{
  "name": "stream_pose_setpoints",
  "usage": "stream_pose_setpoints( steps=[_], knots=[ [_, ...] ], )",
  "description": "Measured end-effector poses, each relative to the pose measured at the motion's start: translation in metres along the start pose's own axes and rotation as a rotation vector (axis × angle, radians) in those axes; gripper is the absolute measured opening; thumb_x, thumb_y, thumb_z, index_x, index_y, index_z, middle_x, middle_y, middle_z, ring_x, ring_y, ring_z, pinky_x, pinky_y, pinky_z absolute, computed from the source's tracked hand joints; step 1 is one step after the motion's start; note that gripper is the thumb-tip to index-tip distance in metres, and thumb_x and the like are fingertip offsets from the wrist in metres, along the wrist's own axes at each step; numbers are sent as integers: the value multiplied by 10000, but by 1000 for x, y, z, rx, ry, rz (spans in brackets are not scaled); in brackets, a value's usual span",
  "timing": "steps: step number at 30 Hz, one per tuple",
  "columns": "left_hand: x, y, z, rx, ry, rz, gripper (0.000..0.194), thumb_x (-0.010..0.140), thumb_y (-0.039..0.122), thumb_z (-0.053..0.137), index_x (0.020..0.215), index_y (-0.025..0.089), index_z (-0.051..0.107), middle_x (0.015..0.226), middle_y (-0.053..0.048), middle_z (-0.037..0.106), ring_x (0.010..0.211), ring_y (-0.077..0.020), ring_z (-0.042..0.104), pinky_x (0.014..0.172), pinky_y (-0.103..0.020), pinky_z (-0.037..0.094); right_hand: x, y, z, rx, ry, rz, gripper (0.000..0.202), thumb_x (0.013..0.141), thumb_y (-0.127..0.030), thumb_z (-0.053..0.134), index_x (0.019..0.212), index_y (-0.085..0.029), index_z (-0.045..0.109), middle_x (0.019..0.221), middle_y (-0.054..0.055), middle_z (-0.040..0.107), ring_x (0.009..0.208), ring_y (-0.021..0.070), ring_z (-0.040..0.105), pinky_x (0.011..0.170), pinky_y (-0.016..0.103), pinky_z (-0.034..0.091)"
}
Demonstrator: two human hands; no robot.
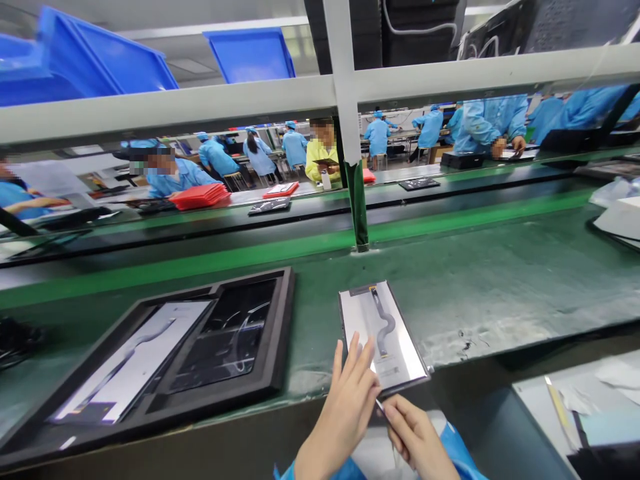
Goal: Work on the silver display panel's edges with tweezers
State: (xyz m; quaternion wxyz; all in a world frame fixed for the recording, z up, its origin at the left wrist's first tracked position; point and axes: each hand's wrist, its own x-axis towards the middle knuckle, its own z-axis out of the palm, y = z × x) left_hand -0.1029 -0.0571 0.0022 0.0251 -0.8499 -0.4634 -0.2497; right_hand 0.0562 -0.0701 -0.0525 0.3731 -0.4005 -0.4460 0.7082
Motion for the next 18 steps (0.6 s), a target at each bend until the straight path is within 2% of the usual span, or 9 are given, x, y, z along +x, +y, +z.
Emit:
stream_pose_setpoints(
  steps=[3,6,10,12,14,18],
  knots=[
    [-3,-11,1,-69,24,-66,164,977,107,413,999,184,556,1501,-131,463,1479,-312,235,1132,-648,297,3,3,1,66,-8,2,602,722,-783,609,757,-184,558,433,-140,290,397,46,170,417,206,132],
    [-22,-19,0,-110,61,-143,202,999,176,443,1177,208,534,1446,-117,532,1449,-287,321,1143,-619,310,4,6,1,90,-15,46,601,679,-776,659,734,-187,548,418,-133,322,378,43,170,401,223,95],
    [-47,-20,-1,-56,67,-102,458,981,329,547,1400,186,429,1408,-135,568,1411,-290,395,1170,-593,276,2,4,-2,51,-29,110,664,647,-826,623,766,-173,595,388,-122,355,350,44,176,381,229,94],
    [-52,-18,1,2,77,-69,493,979,301,553,1429,159,408,1407,-143,568,1405,-290,406,1180,-597,247,1,3,-3,8,-34,128,675,673,-826,598,783,-161,616,395,-111,384,344,44,195,375,223,107],
    [-52,-16,3,38,97,-55,437,985,232,535,1405,155,442,1392,-131,584,1396,-279,422,1185,-589,243,1,4,-3,-7,-26,116,681,689,-830,575,762,-155,621,377,-108,377,340,45,203,373,220,109],
    [-46,-14,5,39,144,-44,353,987,185,517,1339,168,504,1341,-108,630,1354,-262,485,1177,-562,298,-1,1,-4,47,-10,107,680,663,-842,584,713,-165,608,345,-120,322,339,46,172,377,221,86]
  ],
)
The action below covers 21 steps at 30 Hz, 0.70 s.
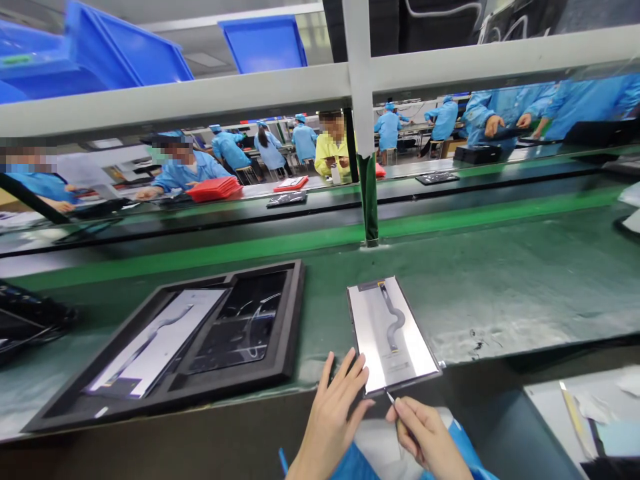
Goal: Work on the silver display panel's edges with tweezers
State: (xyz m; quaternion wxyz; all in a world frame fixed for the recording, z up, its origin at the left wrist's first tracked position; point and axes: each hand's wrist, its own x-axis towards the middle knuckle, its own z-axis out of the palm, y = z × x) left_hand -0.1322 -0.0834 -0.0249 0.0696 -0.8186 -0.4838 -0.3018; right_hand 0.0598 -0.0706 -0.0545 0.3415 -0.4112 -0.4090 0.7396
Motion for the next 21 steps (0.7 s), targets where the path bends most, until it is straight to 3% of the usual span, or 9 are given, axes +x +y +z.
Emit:
stream_pose_setpoints(
  steps=[7,21],
  knots=[
    [-1,0,3,-41,27,-32,370,988,187,509,1358,192,491,1318,-108,647,1310,-270,534,1141,-566,369,-15,-22,-2,-13,53,33,639,711,-789,610,740,-152,644,395,-115,324,374,47,141,378,220,75],
    [-3,-1,6,-71,33,-31,428,948,46,451,1353,178,495,1339,-121,629,1313,-252,530,1135,-546,387,-26,-39,-11,-9,140,37,615,701,-777,633,707,-162,632,393,-121,278,379,46,133,378,213,109]
  ],
)
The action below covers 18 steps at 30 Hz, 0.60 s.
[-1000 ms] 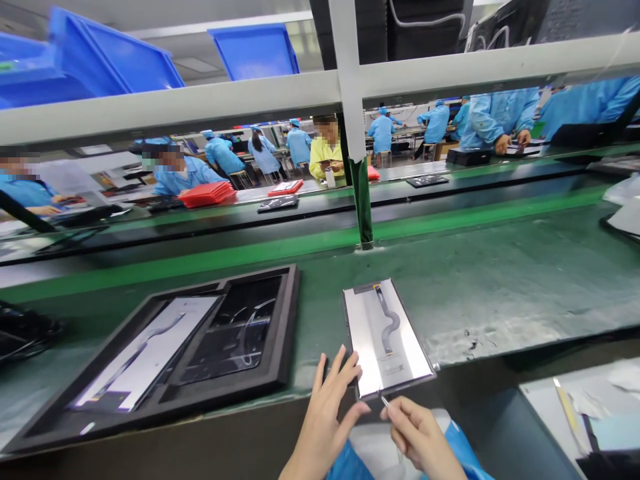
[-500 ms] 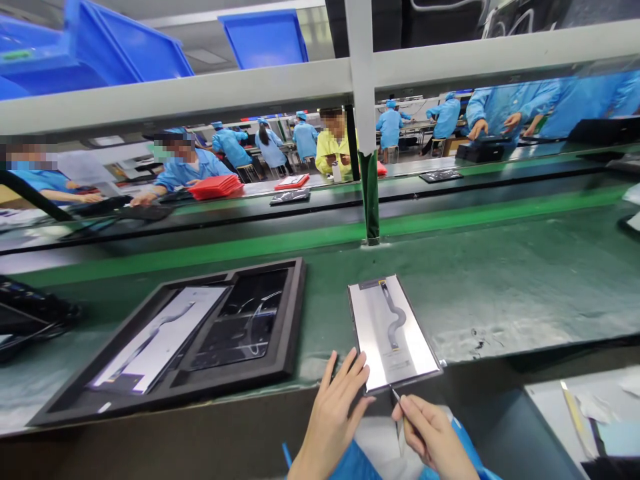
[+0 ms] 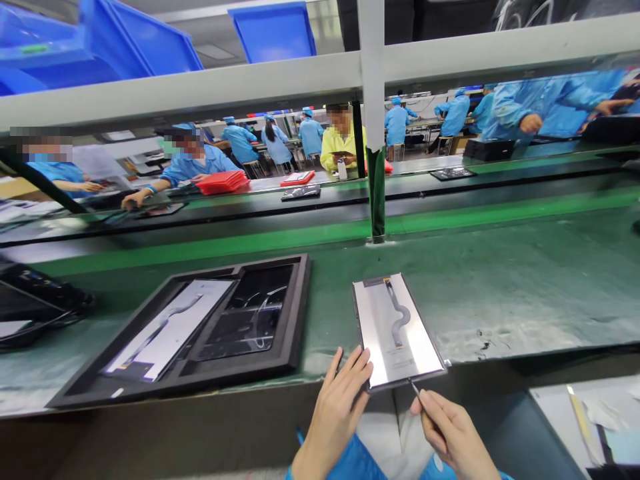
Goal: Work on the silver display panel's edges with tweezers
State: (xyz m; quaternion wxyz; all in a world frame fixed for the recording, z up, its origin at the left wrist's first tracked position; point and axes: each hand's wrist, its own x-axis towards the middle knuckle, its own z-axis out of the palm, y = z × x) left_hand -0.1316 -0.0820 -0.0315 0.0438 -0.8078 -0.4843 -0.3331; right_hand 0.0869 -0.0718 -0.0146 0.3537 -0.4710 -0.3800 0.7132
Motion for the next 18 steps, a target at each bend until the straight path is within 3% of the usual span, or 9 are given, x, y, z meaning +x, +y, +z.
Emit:
stream_pose_setpoints(
  steps=[12,18],
  knots=[
    [-1,-1,1,-1,12,-3,449,934,17,424,1344,183,501,1334,-114,634,1317,-245,525,1138,-541,385,-8,-18,-11,3,100,-25,579,701,-740,671,708,-161,649,416,-111,268,425,54,129,418,223,106],
    [-1,0,0,4,10,-8,432,931,7,418,1319,173,513,1325,-116,640,1310,-247,534,1132,-543,393,-8,-21,-21,20,91,-21,596,712,-744,664,745,-150,673,432,-117,262,436,49,119,433,228,88]
  ],
)
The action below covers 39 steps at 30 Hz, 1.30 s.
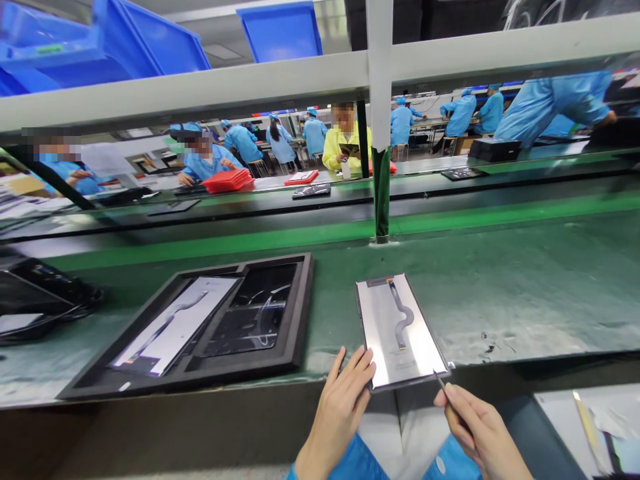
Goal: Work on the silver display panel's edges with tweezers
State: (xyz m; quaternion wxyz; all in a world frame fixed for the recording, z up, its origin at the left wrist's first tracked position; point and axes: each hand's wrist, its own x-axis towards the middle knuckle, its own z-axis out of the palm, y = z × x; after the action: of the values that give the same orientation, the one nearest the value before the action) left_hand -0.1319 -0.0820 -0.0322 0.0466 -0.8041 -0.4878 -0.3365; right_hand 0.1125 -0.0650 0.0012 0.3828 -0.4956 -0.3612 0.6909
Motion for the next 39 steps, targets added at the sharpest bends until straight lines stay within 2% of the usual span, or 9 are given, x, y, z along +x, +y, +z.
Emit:
stream_pose_setpoints(
  steps=[9,21,27,39],
  knots=[
    [0,0,2,4,7,1,416,937,0,414,1306,159,519,1327,-129,637,1318,-241,526,1141,-537,380,4,2,-14,9,11,-7,563,725,-727,668,737,-165,637,437,-108,290,439,53,129,436,239,106],
    [-2,0,1,8,4,13,403,948,3,417,1314,143,513,1340,-132,626,1336,-241,509,1150,-534,366,-4,-22,-14,-7,109,-9,595,674,-748,695,717,-157,646,435,-103,304,448,56,155,411,205,133],
    [-2,-1,2,3,-1,10,398,942,1,418,1299,143,522,1334,-131,631,1335,-240,510,1155,-533,358,-5,-27,-21,6,153,2,615,623,-758,724,721,-153,666,444,-98,317,452,53,187,431,200,179],
    [0,1,1,-22,4,-7,413,937,-1,419,1302,161,523,1334,-126,632,1319,-238,526,1157,-527,355,-9,-32,-31,31,192,-24,576,647,-727,734,725,-163,641,455,-100,312,455,55,166,415,198,145]
  ],
)
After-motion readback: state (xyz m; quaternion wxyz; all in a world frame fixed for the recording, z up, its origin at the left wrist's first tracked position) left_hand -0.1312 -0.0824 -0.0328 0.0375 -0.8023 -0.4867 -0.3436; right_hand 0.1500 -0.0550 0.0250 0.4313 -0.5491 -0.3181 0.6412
